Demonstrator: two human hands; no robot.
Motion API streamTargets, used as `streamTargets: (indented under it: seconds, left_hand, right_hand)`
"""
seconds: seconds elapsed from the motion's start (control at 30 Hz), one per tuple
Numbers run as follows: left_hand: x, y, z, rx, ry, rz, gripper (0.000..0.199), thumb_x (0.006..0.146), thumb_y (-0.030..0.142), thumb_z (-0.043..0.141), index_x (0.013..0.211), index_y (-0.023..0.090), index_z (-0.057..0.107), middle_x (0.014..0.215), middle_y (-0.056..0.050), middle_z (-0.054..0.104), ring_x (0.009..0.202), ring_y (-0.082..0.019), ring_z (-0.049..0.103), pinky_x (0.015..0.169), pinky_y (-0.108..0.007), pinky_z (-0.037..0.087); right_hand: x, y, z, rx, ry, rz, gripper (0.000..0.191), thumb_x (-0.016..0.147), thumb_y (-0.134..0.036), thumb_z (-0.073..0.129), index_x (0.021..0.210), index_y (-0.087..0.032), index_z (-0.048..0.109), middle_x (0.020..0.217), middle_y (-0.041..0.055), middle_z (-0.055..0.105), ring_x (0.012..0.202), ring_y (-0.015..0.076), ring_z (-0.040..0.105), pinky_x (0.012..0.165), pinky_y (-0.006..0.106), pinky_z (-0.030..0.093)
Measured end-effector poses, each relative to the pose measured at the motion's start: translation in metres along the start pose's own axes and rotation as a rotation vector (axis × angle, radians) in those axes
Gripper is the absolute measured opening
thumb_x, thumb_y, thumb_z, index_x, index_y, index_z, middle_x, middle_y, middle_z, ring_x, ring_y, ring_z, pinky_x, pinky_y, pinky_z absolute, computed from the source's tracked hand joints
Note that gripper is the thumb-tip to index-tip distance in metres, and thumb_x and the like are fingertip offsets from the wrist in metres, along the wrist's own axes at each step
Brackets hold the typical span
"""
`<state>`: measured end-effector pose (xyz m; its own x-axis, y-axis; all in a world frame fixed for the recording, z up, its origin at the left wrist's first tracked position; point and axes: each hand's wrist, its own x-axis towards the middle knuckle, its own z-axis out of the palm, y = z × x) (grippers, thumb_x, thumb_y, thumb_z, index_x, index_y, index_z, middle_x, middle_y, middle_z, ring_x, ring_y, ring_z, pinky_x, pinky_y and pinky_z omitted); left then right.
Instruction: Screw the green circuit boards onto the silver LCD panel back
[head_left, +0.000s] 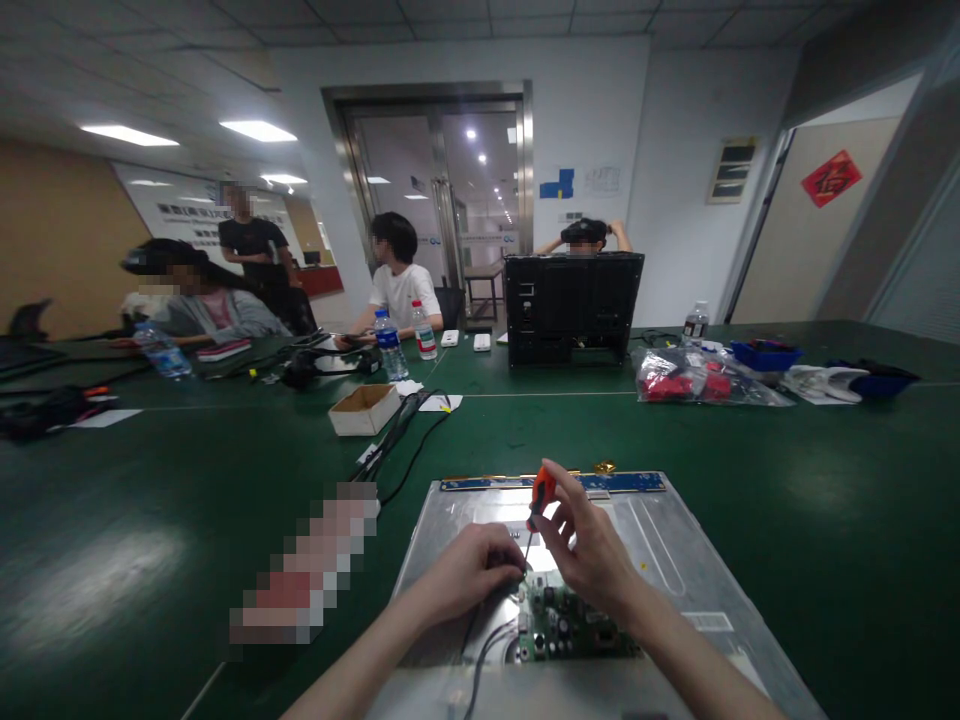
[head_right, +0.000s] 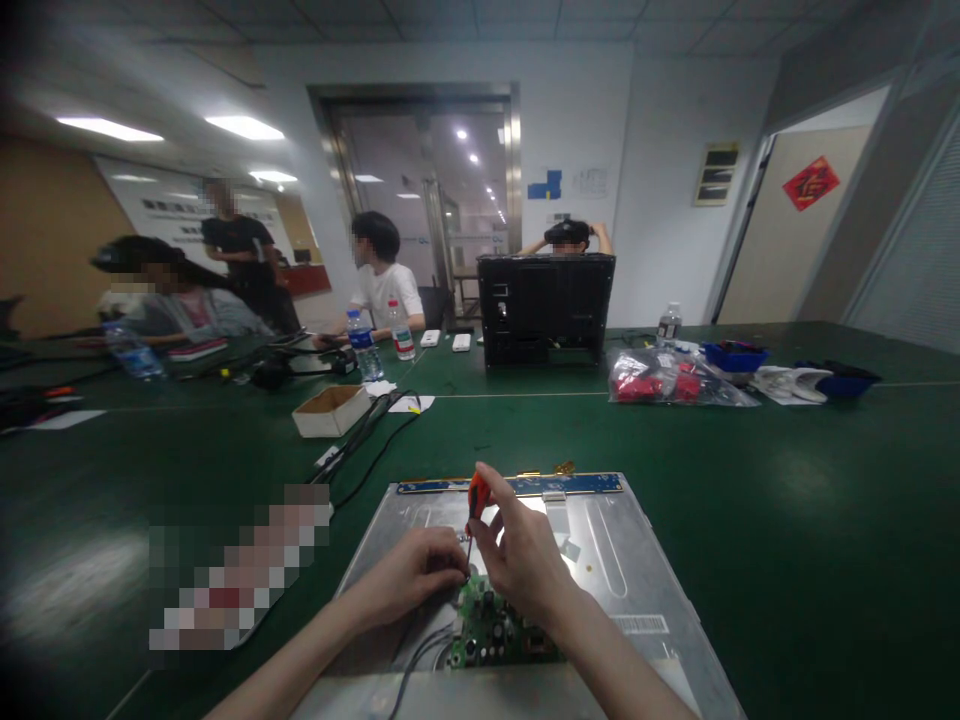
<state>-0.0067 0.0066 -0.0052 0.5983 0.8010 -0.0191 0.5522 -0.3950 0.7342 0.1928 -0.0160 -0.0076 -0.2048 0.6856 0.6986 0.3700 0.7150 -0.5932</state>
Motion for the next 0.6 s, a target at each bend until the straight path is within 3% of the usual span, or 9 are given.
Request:
streamTargets:
  seconds: [0.23,0.6]
  left_hand:
    - [-0.0008,0.0004,-0.0005,0.005,-0.006,-0.001,0.013,0.082,0.012,0.068,0.085,0.018,0.079,0.086,-0.002,0.074,0.077,-0.017,0.062,0.079,-0.027,0.049]
    - [-0.0007,-0.0005,0.0003,-0.013,0.002,0.004,0.014,0.079,0.011,0.067,0.084,0.017,0.079,0.085,-0.002,0.074,0.076,-0.017,0.063,0.078,-0.027,0.049]
  right_hand:
    - [-0.0015,0.0046,0.0019,-0.02,0.016,-0.023,0.069,0.092,-0.012,0.056,0.153,-0.031,0.029,0.087,-0.0006,0.069,0.055,0.0128,0.064,0.048,0.021,0.049]
    - [0.0,-0.0038,-0.002,0.042,-0.059,0.052,0.069,0.096,-0.014,0.051,0.158,-0.029,0.024,0.094,0.004,0.072,0.054,0.0122,0.062,0.046,0.021,0.046]
